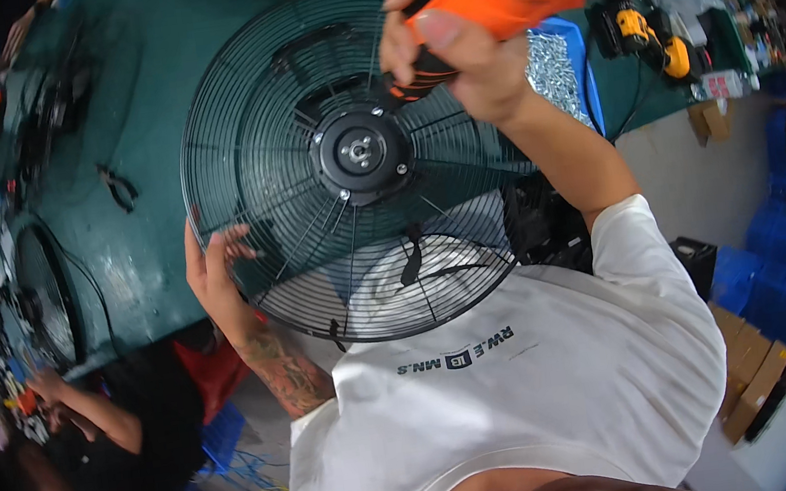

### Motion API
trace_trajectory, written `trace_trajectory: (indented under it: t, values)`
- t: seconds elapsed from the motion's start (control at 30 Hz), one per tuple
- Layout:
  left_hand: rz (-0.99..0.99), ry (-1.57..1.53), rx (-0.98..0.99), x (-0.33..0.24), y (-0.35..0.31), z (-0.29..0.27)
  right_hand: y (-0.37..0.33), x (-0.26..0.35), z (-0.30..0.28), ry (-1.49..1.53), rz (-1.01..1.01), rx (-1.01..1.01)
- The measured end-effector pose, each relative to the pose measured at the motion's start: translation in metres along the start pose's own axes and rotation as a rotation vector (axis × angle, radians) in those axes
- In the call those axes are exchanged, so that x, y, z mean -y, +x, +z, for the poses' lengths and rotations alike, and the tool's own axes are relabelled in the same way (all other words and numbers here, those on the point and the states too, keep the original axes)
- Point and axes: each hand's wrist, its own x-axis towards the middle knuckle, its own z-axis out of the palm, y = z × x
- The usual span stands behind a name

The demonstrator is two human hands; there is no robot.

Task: Assemble an industrial electric fan by attaching the guard and components using an electric screwdriver.

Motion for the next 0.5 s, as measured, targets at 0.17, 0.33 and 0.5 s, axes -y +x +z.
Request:
trace_trajectory:
  t: [0.17,0.33,0.5]
  values:
    - [0.015,-0.015,-0.012,0.0028,0.0010,0.0020,0.0067,0.0042,0.0000,-0.042,-0.022,-0.031]
    - [0.019,-0.023,-0.030,0.0062,0.0037,0.0015,0.0056,-0.0005,0.0043,-0.011,0.069,-0.087]
    - [0.025,-0.029,-0.034,0.0068,0.0020,0.0018,0.0067,0.0001,-0.0011,-0.064,0.165,-0.004]
